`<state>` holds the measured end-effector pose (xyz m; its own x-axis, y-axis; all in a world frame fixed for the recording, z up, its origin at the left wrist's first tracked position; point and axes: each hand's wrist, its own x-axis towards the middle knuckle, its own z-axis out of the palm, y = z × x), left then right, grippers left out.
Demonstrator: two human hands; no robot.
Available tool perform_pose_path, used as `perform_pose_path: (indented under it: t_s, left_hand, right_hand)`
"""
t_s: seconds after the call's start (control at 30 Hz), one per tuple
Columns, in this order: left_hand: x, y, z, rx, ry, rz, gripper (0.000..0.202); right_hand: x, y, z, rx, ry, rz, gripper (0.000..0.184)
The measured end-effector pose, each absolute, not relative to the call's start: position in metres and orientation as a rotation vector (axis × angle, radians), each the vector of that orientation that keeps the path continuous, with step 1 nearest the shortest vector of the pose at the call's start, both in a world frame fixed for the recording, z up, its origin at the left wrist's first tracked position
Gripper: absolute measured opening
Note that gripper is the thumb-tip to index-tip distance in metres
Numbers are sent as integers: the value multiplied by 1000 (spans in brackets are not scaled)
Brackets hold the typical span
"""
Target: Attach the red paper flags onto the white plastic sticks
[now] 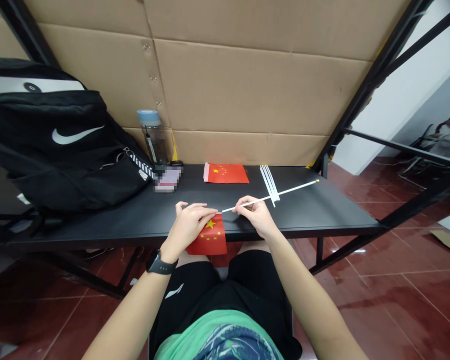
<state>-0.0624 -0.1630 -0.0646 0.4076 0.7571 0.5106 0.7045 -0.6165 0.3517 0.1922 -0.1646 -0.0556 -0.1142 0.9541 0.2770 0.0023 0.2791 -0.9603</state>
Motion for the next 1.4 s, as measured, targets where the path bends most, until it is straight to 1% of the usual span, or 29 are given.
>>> perform_pose_path:
  t_s: [0.23,0.43,0.57,0.7,1.0,1.1,1.17,1.3,1.4]
  left_hand:
    - [-62,-164,-60,2513,1367,1026,26]
    - [-60,-166,-56,2512,1368,1023,32]
    - [-60,-166,-55,2525,1368,1024,30]
    - [-61,-165,-57,2534,1366,1011,31]
    - [-61,-162,-59,2487,1367,1030,24]
    - [-65,-161,-56,2362,1292,1123,21]
    - [-71,-160,-55,2182,1194,1204,21]
    - [-81,-158,-56,1857,1067,1283,33]
    - [-83,-159,-56,1794,1032,1281,34]
  right_hand:
    - [192,-164,-54,-943,-1435,1073,16]
    - [193,-163,-55,-939,-1426,1083,15]
    - [193,-163,-55,-966,-1444,1057,15]
    - [191,-162,-57,-979,-1459,1044,12]
    - [188,-162,-59,-1093,-1480,877,5]
    - [188,-165,-57,-1015,-1437,779,4]
    - [190,-167,-57,-952,-1426,775,6]
    - [193,-172,-56,-854,-1456,860,13]
    - [193,-174,-56,-802,-1490,900,14]
